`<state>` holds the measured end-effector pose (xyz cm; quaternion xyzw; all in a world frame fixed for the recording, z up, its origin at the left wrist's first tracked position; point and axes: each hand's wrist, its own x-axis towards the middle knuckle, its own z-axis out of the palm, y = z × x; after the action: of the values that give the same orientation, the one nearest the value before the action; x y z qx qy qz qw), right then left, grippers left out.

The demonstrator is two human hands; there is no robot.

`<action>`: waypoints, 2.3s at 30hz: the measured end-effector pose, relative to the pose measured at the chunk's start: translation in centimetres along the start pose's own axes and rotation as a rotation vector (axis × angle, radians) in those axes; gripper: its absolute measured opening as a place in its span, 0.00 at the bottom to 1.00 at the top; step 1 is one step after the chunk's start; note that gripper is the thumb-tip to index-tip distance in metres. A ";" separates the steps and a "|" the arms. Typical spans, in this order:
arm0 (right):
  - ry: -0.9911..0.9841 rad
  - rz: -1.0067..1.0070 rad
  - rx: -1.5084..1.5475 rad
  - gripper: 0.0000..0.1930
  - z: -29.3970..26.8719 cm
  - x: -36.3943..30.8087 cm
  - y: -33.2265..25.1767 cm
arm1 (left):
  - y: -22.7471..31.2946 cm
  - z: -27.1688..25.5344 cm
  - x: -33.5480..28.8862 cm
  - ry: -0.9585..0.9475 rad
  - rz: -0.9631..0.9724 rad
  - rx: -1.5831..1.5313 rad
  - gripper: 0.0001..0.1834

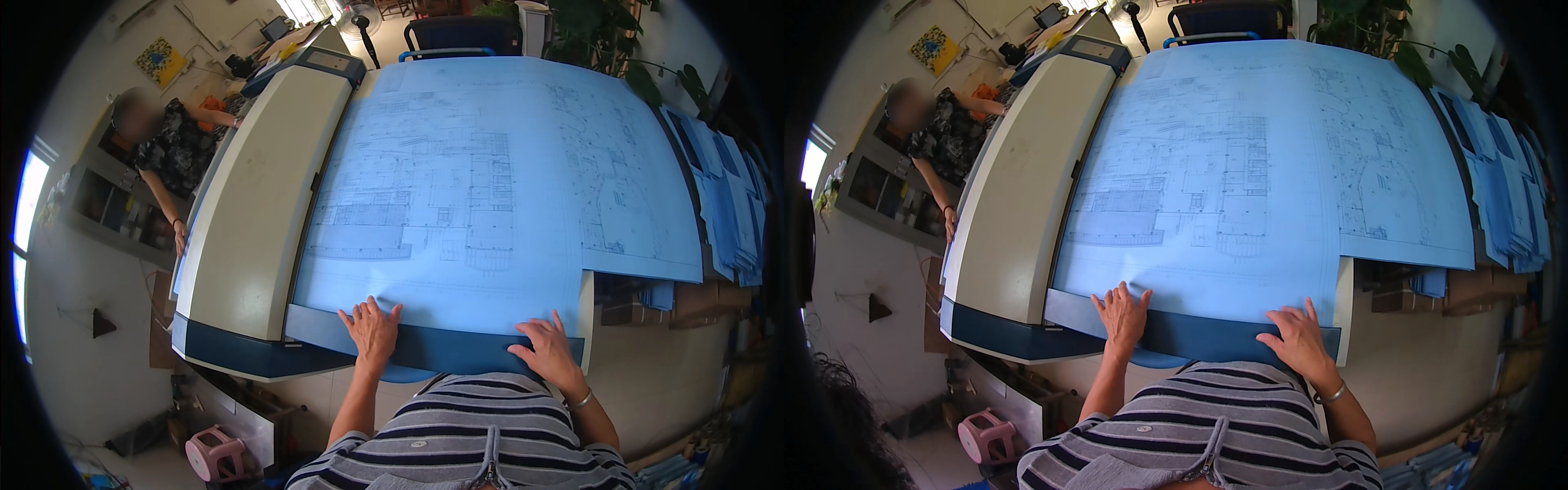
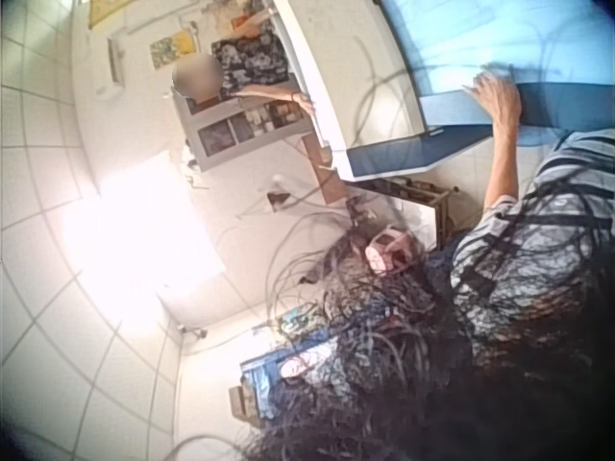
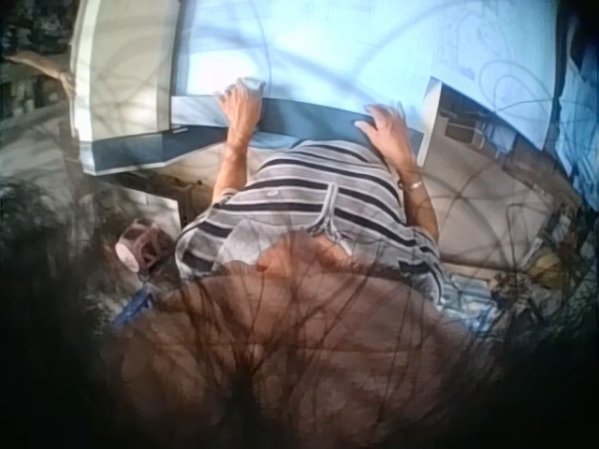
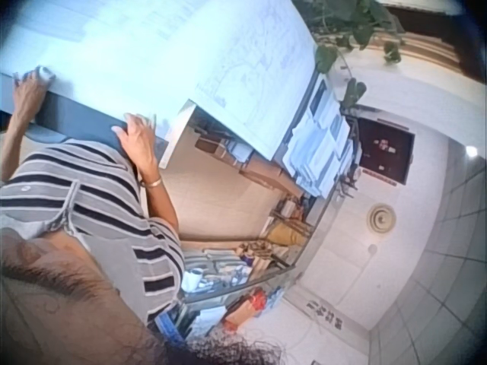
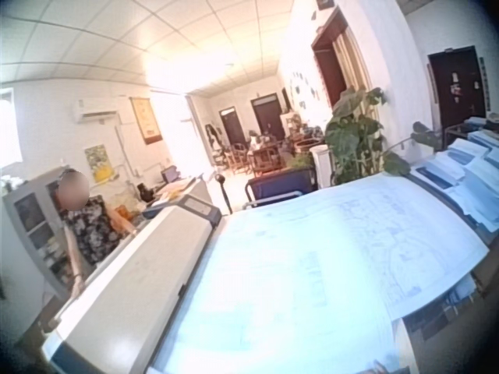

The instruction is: The person aligns and organizes large blue architectural prints on a flat surface. They slide individual sheets into place, stack them, and smooth the edges by hand to maintain a neat order.

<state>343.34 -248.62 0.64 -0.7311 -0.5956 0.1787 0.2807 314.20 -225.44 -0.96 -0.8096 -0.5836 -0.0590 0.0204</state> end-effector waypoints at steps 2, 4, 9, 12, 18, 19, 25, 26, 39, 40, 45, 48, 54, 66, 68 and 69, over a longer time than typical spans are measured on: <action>0.018 -0.001 -0.020 0.23 -0.9 -0.8 1.4 | 0.2 -0.1 0.0 0.008 -0.072 0.008 0.40; 0.022 0.003 -0.027 0.23 -1.7 -1.5 2.6 | 0.7 -0.7 0.3 -0.028 -0.171 0.034 0.40; 0.009 -0.014 -0.013 0.23 -2.2 -1.6 3.0 | 2.5 -0.1 -0.6 0.017 -0.047 0.072 0.39; 0.010 -0.020 -0.013 0.23 -2.4 -1.7 3.4 | 3.7 0.2 -1.2 0.003 -0.026 0.031 0.39; 0.034 -0.034 -0.035 0.23 -4.4 -2.9 6.9 | 5.2 0.4 -1.1 -0.046 -0.153 0.061 0.39; 0.026 -0.036 -0.035 0.23 -5.2 -3.5 7.9 | 6.6 0.6 -1.6 -0.061 -0.145 0.067 0.39; 0.036 -0.057 -0.020 0.22 -7.0 -5.1 12.4 | 12.9 1.6 -4.0 0.003 -0.075 0.050 0.40; 0.035 -0.062 -0.018 0.22 -7.1 -5.3 12.6 | 12.8 1.8 -4.0 0.008 -0.088 0.058 0.40; 0.047 -0.086 -0.049 0.21 -7.5 -3.5 13.4 | 13.5 1.4 -3.9 -0.006 -0.094 0.040 0.38; 0.045 -0.087 -0.059 0.20 -7.7 -3.3 13.6 | 13.5 2.0 -4.1 0.029 -0.056 0.051 0.38; 0.032 -0.116 -0.142 0.20 -9.2 -1.6 14.6 | 14.6 2.1 -4.8 0.059 0.025 0.005 0.38; 0.023 -0.126 -0.198 0.20 -10.1 -0.1 15.2 | 13.3 1.3 -3.9 -0.014 -0.128 -0.012 0.37; 0.063 -0.089 -0.245 0.20 -10.7 3.2 17.1 | 13.9 1.8 -4.5 0.067 0.057 0.007 0.37; 0.232 -0.128 -0.320 0.19 -7.7 6.7 20.2 | 12.2 2.4 -3.6 0.046 -0.140 0.059 0.37; 0.244 -0.153 -0.360 0.21 -7.4 7.0 20.6 | 12.2 2.6 -3.4 0.100 -0.069 0.038 0.36; 0.250 -0.165 -0.379 0.22 -7.2 7.1 20.8 | 12.3 2.6 -3.4 0.126 -0.033 0.028 0.36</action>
<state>365.28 -245.87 -6.20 -0.7359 -0.6369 -0.0517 0.2237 324.95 -232.27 -3.49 -0.7941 -0.5953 -0.1020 0.0676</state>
